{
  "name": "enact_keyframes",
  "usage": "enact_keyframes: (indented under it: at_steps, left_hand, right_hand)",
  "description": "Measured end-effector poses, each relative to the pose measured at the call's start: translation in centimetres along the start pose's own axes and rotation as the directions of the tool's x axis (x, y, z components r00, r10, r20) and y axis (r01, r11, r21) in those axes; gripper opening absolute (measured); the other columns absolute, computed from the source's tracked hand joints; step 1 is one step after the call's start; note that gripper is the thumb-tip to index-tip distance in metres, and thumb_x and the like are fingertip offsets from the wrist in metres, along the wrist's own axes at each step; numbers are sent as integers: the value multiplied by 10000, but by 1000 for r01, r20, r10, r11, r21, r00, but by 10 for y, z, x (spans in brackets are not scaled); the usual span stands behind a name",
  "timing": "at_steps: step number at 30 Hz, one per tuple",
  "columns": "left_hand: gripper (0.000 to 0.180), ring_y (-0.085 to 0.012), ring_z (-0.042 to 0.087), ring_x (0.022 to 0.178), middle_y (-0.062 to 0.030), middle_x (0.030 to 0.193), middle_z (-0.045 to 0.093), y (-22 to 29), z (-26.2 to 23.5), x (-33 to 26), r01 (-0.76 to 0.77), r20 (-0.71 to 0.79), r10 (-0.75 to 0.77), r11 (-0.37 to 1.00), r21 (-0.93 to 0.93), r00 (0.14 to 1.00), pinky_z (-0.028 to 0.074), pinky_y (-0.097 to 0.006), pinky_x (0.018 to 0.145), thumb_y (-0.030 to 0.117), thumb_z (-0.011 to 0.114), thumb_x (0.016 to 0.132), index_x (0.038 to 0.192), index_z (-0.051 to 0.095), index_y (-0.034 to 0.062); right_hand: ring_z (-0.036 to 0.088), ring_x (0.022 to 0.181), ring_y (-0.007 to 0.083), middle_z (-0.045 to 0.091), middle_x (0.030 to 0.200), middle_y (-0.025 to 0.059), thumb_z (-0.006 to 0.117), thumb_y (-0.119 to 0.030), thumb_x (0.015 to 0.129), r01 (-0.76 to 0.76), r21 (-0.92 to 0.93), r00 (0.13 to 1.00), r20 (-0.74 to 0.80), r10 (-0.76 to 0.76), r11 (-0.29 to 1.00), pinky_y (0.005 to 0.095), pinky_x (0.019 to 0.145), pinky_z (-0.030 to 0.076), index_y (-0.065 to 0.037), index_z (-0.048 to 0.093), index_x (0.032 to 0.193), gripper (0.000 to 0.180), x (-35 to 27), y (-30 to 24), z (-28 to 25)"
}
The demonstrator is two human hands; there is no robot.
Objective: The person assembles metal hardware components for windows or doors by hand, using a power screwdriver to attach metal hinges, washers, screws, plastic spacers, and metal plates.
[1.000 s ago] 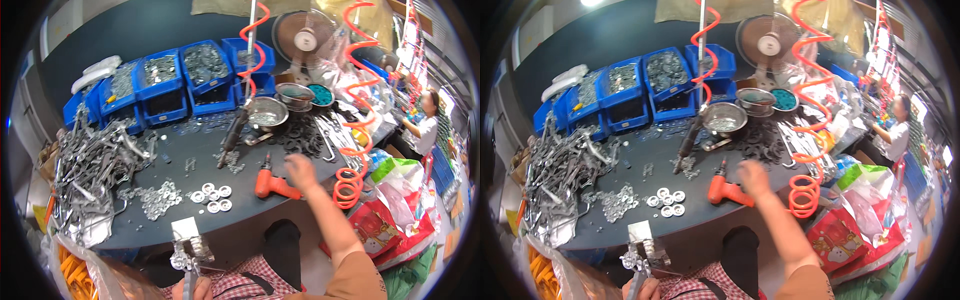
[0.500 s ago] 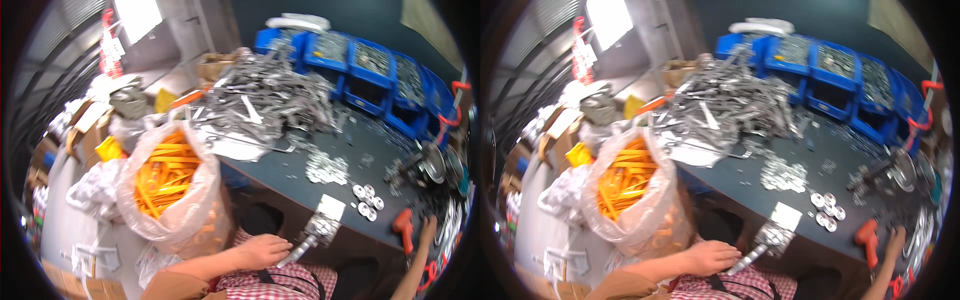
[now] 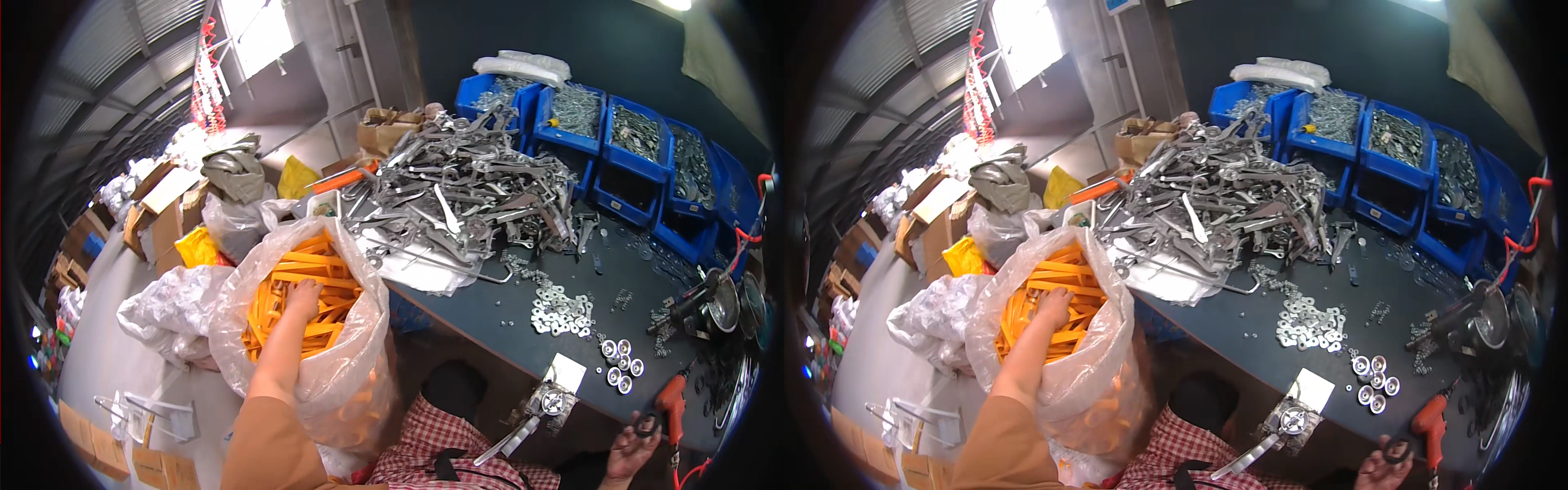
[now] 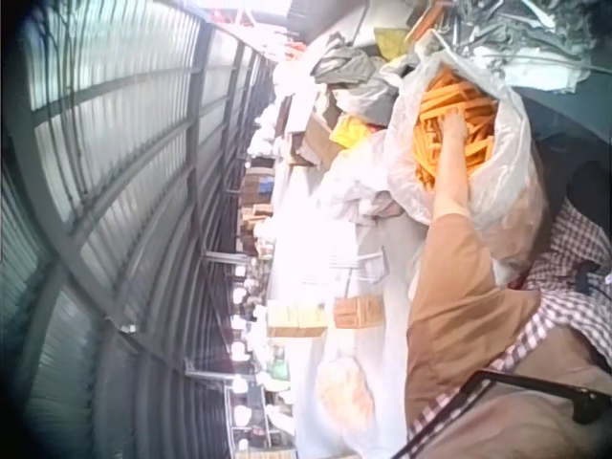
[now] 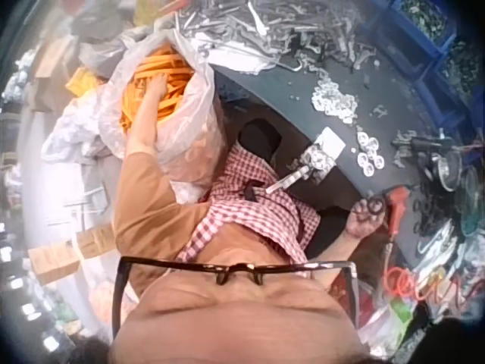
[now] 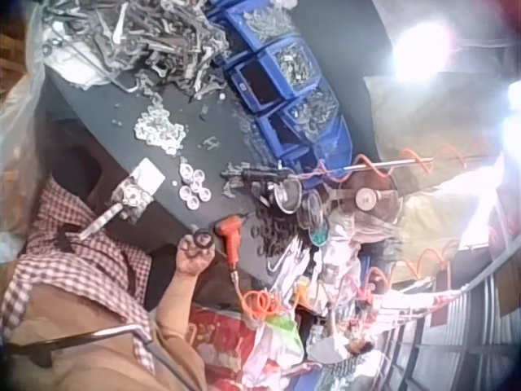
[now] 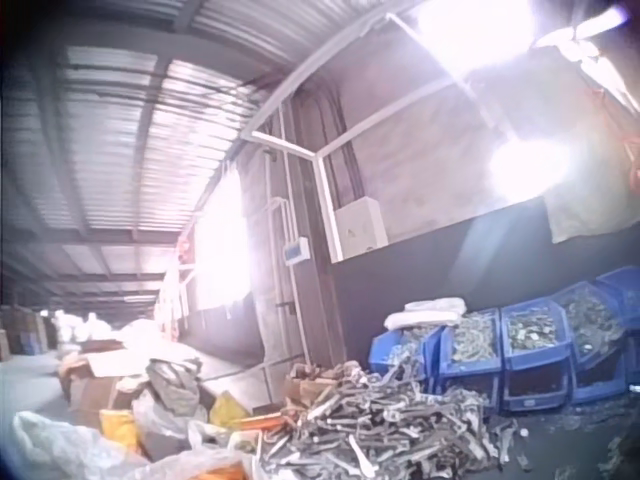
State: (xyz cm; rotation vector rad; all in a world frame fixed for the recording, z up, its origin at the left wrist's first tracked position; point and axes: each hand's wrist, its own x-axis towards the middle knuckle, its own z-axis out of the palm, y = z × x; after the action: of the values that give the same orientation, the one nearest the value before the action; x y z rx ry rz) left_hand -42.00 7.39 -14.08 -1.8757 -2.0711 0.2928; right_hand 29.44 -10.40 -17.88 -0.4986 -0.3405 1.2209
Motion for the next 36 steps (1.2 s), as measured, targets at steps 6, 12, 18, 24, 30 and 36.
enact_keyframes:
  at_steps: [6, 12, 18, 24, 30, 36]
  left_hand:
    - [369, -221, 525, 996, -72, 1038, 556, 4, -45, 10, 63, 273, -96, 990, 126, 957, 379, -407, 846, 232, 591, 730, 1082, 564, 127]
    - [337, -223, 575, 893, -69, 935, 602, -20, -107, -2, 62, 292, -160, 946, 319, 943, 441, -347, 745, 410, 613, 704, 870, 664, 121]
    - [337, -235, 594, 826, -75, 878, 608, 0, -88, -43, 132, 214, -178, 968, 211, 961, 447, -347, 734, 412, 633, 680, 843, 669, 119]
    - [329, -254, 537, 947, -103, 996, 574, -6, -81, -3, 20, 176, 19, 976, -219, 984, 417, -393, 809, 384, 614, 704, 901, 652, 124]
    - [689, -276, 496, 1057, -139, 1153, 520, -21, -31, 40, 150, 499, 32, 936, -319, 866, 410, -385, 875, 370, 735, 583, 1174, 486, 117]
    - [344, -305, 546, 860, -133, 874, 589, -44, -59, 9, 69, 39, -62, 970, -234, 997, 428, -393, 749, 242, 715, 606, 847, 579, 38]
  right_hand:
    - [589, 781, 275, 527, 1055, 199, 354, -383, 880, -153, 147, 980, 150, 131, 977, 334, 591, 479, -61, 305, 1291, 524, -20, 24, 48]
    - [586, 718, 261, 554, 1008, 195, 397, -384, 853, -180, 133, 983, 66, 172, 975, 306, 575, 471, -5, 414, 1181, 502, -22, 29, 67]
    - [516, 551, 205, 546, 734, 129, 373, -471, 859, -185, 25, 982, -27, 185, 982, 286, 447, 405, -14, 479, 1066, 512, -21, 43, 62]
    - [508, 526, 183, 549, 690, 96, 365, -533, 843, -244, -29, 965, -104, 240, 969, 265, 443, 390, -36, 511, 1024, 549, -16, 61, 69]
    - [476, 562, 145, 576, 772, 75, 383, -564, 823, -347, 87, 932, -76, 353, 934, 271, 502, 391, -67, 564, 925, 539, -31, 69, 74]
    - [588, 714, 213, 590, 864, 137, 492, -248, 842, -360, -303, 928, -20, 372, 882, 316, 647, 480, 15, 508, 1045, 332, -22, 76, 122]
